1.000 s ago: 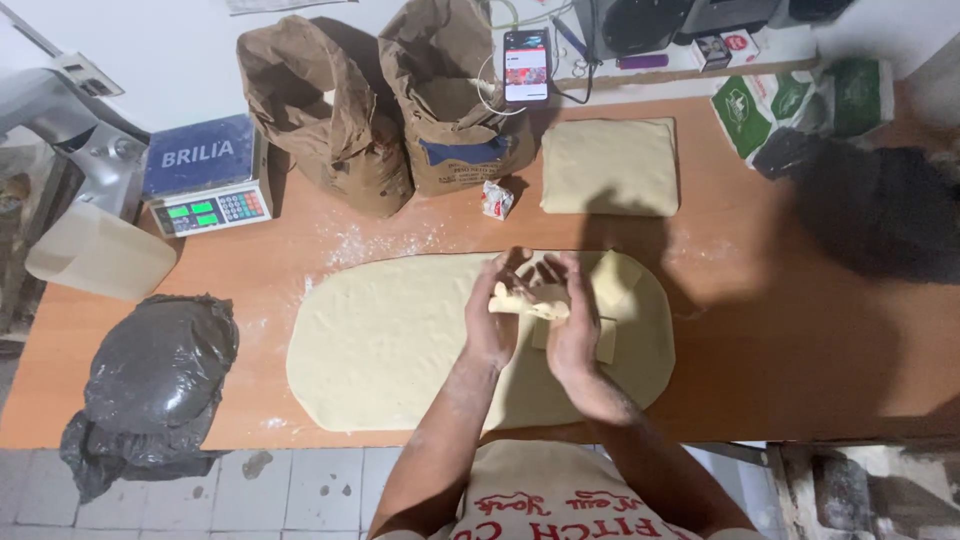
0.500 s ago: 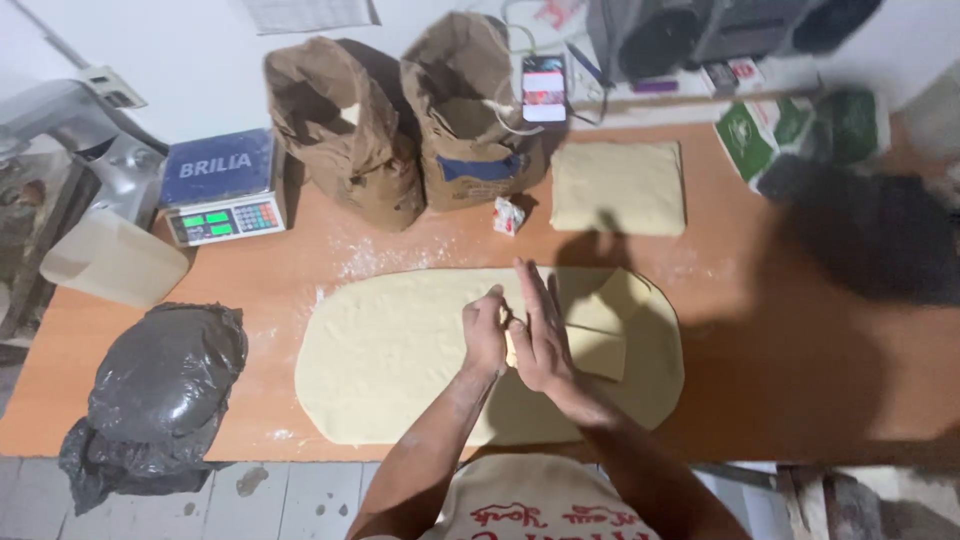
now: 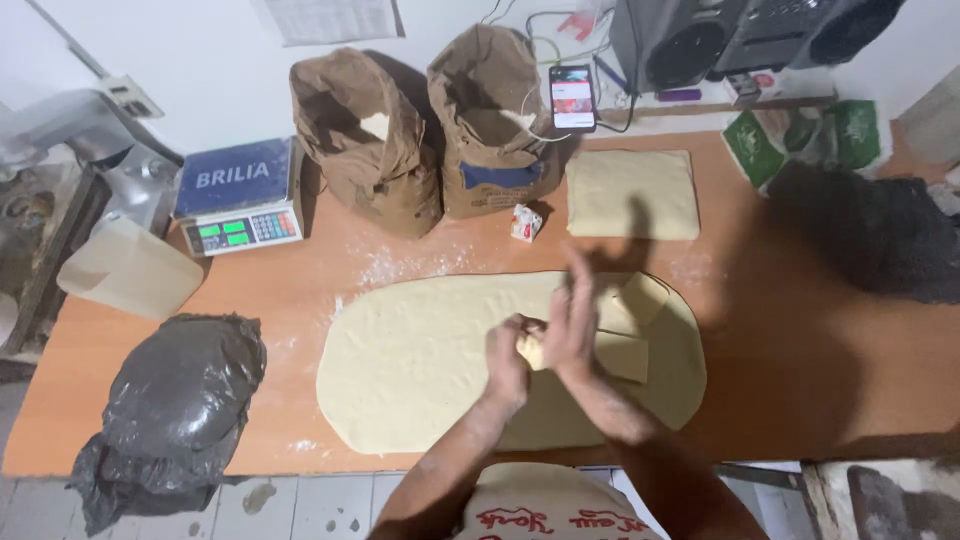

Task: Shaping small pieces of dough into decorative twists and arranging them onto a larger base sheet.

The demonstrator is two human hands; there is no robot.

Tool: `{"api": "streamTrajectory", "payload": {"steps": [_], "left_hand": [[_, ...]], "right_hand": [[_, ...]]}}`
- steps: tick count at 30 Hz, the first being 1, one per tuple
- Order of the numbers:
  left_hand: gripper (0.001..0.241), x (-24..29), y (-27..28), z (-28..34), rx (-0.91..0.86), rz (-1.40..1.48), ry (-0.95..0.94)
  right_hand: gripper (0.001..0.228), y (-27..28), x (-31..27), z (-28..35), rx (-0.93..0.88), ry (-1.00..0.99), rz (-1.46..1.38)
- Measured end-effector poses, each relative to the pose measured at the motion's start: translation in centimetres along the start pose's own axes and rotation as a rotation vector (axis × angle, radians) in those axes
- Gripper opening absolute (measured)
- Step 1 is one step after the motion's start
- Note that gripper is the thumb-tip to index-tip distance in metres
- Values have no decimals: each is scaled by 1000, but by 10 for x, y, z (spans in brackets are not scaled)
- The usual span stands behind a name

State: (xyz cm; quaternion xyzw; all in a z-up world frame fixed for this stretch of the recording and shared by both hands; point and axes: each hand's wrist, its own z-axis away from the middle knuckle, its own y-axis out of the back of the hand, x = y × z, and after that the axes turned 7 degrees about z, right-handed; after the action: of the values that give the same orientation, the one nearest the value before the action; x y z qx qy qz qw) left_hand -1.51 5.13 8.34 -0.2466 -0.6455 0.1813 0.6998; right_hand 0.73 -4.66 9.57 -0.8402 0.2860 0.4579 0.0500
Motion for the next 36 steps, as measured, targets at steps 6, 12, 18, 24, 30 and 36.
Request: {"api": "streamTrajectory", "payload": {"steps": [6, 12, 18, 24, 30, 36], "left_hand": [[48, 7, 34, -23, 420, 71, -95], [46, 34, 36, -8, 142, 499, 187], [75, 29, 46, 1, -298, 111, 250], [20, -14, 66, -11, 156, 90, 140], [20, 11, 59, -12, 406, 27, -35], [70, 43, 33, 13, -347, -257, 17]], "right_hand": [[49, -23, -9, 50, -42, -182, -315], [67, -29, -28, 60, -14, -531, -670], [75, -16, -51, 31, -243, 201, 91], [63, -30, -34, 50, -240, 247, 273], [52, -34, -65, 65, -237, -116, -174], [58, -11, -19, 28, -159, -200, -8]]}}
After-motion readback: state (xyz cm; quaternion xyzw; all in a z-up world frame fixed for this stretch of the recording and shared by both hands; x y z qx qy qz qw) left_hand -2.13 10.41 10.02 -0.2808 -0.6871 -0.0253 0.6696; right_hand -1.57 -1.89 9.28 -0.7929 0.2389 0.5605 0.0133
